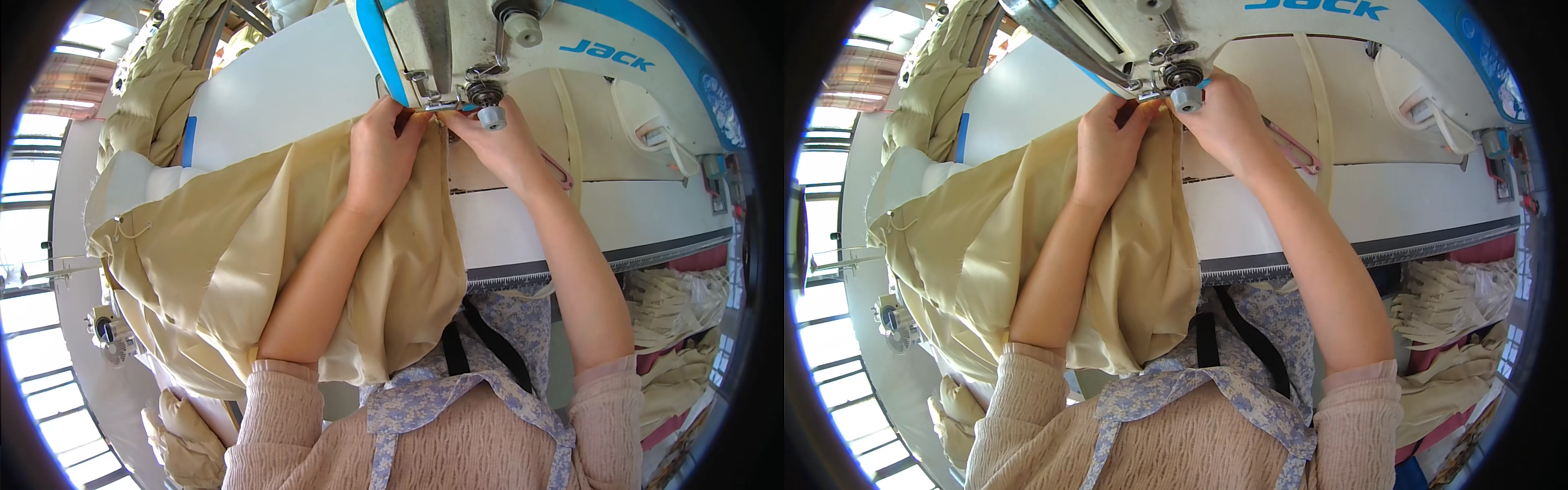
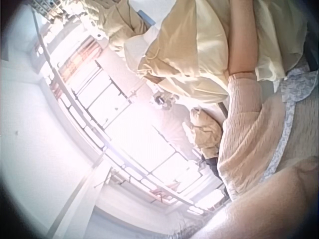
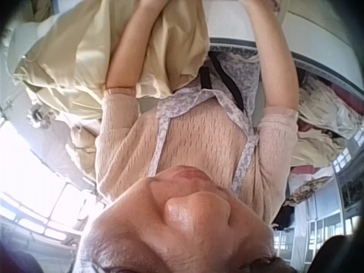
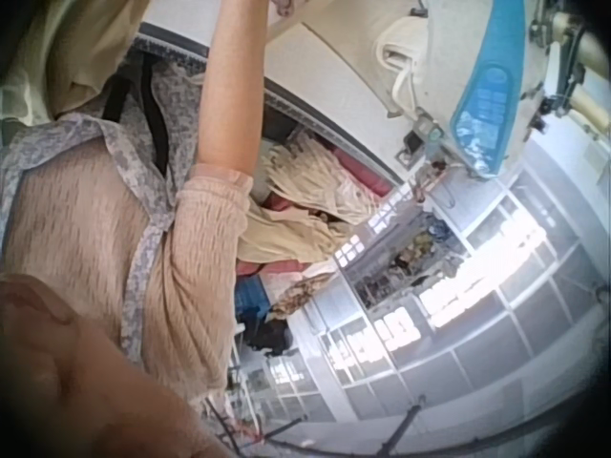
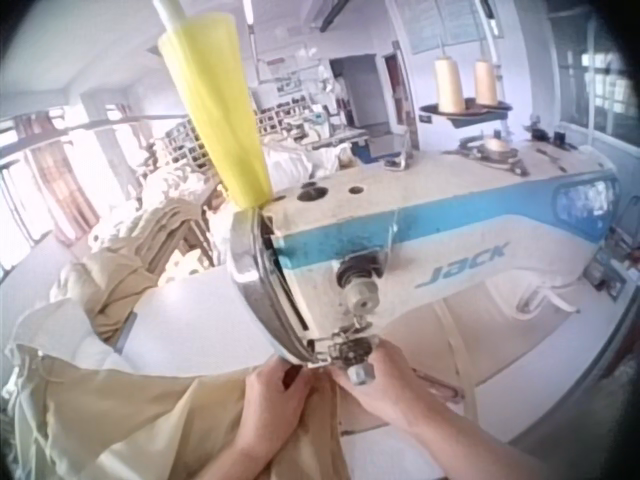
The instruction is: The person aligns a zipper to a beige fabric panel and sews it using a sewing machine. They repeatedly adjust the fabric and zipper, guide them under the needle, and trim excess thread with scissors.
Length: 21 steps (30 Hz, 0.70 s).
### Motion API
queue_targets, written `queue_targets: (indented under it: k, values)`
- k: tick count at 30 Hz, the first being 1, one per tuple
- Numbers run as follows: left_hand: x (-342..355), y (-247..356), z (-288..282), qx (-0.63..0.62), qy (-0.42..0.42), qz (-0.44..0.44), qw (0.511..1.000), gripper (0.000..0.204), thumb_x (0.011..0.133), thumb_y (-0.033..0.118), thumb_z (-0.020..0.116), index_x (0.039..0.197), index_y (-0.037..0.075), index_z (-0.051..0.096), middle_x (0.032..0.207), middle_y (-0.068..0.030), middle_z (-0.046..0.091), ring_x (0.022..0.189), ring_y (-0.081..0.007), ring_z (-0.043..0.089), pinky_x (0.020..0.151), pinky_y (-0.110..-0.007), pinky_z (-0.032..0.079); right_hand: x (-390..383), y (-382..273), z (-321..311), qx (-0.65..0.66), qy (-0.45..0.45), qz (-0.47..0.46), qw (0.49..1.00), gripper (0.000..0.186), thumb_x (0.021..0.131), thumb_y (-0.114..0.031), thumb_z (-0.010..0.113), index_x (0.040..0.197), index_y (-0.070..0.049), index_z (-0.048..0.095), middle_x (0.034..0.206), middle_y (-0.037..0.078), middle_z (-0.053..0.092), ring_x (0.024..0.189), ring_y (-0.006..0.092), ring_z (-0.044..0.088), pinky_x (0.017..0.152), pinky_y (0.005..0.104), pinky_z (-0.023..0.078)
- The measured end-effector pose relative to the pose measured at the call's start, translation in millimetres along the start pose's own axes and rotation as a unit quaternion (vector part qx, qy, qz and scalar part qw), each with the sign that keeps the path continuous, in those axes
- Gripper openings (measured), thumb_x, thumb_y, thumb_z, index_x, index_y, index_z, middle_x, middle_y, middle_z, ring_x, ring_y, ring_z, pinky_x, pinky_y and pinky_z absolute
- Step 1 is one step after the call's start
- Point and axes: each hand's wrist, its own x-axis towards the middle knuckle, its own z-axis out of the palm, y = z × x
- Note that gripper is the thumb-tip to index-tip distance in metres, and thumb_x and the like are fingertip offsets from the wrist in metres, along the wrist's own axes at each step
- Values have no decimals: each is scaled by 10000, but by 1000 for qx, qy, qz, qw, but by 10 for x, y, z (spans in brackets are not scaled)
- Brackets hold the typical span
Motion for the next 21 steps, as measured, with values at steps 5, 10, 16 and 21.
queue_targets:
  k: [5, 10, 16, 21]
  values:
    - [-6, 16, -13, 9, 3, -9, 1000, 181, 884, 91, 729, 934, -62, 647, 838, -186, 657, 710, -299, 633, 694, -369, 511, 9, 21, 43, -23, 32, 2, 999, 250, 856, -197, 738, 951, 21, 663, 834, 204, 702, 776, 394, 670, 705, 421, 523]
    - [-114, 162, -143, 83, -36, 66, 994, 176, 899, 73, 701, 1043, -28, 681, 998, -150, 694, 838, -285, 667, 755, -369, 539, -55, -49, -1, -39, 31, -24, 998, 248, 848, -188, 739, 925, 34, 660, 829, 209, 701, 779, 389, 687, 699, 426, 530]
    - [-533, 467, -355, 69, -111, 189, 973, 307, 901, 52, 694, 1201, -2, 659, 1179, -141, 681, 1070, -316, 680, 1001, -440, 518, -562, -262, -335, -11, -110, 43, 993, 160, 869, -127, 705, 947, 11, 686, 832, 79, 708, 746, 167, 645, 706, 321, 500]
    - [-569, 519, -360, -61, -212, 222, 950, 369, 882, 89, 731, 1225, -6, 633, 1094, -126, 681, 1023, -306, 666, 1154, -537, 387, -925, -329, -528, 196, -182, 73, 961, 85, 880, -94, 698, 928, -24, 690, 878, -6, 682, 795, 72, 556, 750, 256, 450]
